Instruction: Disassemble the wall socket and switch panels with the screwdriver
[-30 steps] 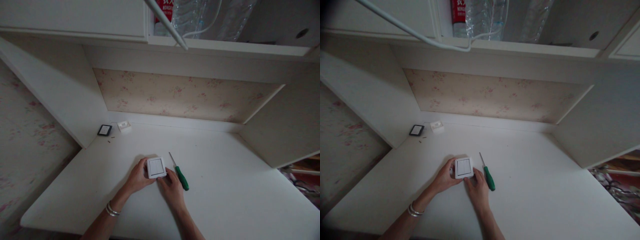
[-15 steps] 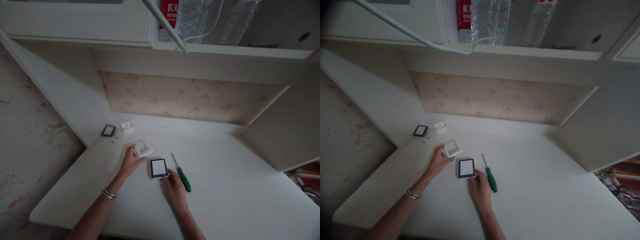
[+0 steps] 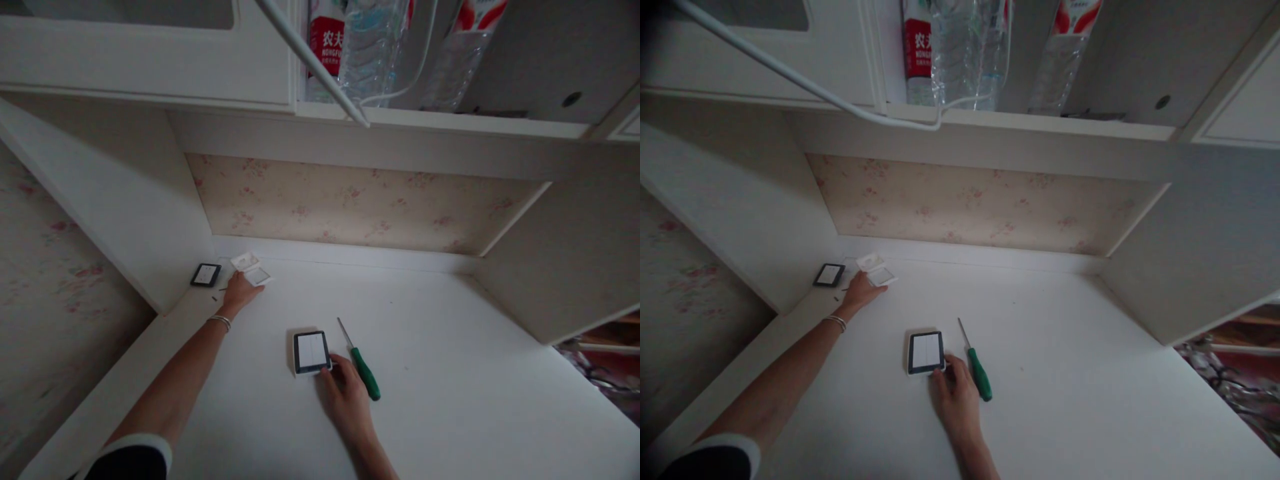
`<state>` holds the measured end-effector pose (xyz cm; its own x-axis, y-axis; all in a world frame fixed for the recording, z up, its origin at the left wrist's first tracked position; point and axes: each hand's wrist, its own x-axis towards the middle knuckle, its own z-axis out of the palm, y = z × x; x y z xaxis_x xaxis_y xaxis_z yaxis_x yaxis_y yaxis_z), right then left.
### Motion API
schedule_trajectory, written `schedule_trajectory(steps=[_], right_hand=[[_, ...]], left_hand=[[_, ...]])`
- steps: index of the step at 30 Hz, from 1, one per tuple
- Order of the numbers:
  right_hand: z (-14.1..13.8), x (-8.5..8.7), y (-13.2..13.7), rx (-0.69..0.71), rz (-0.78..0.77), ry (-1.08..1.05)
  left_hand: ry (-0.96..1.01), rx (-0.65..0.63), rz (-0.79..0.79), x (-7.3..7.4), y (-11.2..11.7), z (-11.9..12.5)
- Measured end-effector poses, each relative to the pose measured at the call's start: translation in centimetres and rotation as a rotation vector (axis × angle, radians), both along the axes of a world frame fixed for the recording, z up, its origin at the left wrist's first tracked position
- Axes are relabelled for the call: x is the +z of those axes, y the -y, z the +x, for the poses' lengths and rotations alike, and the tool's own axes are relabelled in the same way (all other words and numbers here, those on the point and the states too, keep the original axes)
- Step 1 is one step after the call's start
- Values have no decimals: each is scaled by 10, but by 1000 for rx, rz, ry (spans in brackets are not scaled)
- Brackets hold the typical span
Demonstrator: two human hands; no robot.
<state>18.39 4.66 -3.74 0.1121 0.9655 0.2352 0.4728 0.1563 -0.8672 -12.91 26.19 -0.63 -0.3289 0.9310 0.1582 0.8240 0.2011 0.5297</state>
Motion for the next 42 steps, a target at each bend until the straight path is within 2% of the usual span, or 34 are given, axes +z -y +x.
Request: schedule_trajectory(steps=[7, 11, 14, 17, 20, 23, 25, 27, 29, 31, 33, 35, 37, 40, 42], right_hand=[[-1, 4, -2, 28, -9, 9], [0, 6, -3, 24, -20, 14], [1, 5, -3, 37, -34, 3], [0, 1, -2, 12, -44, -52], [0, 1, 3, -21, -49, -50], [6, 8, 8, -42, 26, 81], [16, 15, 9, -86, 100, 202], [31, 20, 9, -141, 122, 356], [45, 22, 9, -200, 51, 535], [58, 19, 9, -213, -45, 665], [68, 15, 11, -164, -98, 703], [74, 12, 10, -101, -109, 646], [77, 12, 8, -76, -100, 496], [80, 19, -1, -157, -55, 149], [78, 30, -7, -230, 3, -113]], left_hand=[[-72, 45, -85, -9, -15, 5], [-137, 23, -95, -9, -10, 7], [-148, -13, -40, -5, 0, 10], [-83, -104, 126, -2, 22, 23], [96, -311, 246, 0, 63, 47], [278, -566, 195, 0, 116, 74], [339, -677, 118, -3, 147, 89], [372, -712, 48, -8, 168, 100], [401, -687, 0, -15, 179, 108], [426, -646, -2, -22, 182, 113], [446, -614, 24, -27, 181, 115], [465, -591, 36, -29, 178, 116], [475, -587, 28, -31, 177, 116], [491, -595, 8, -33, 178, 114], [525, -598, -12, -35, 180, 114]])
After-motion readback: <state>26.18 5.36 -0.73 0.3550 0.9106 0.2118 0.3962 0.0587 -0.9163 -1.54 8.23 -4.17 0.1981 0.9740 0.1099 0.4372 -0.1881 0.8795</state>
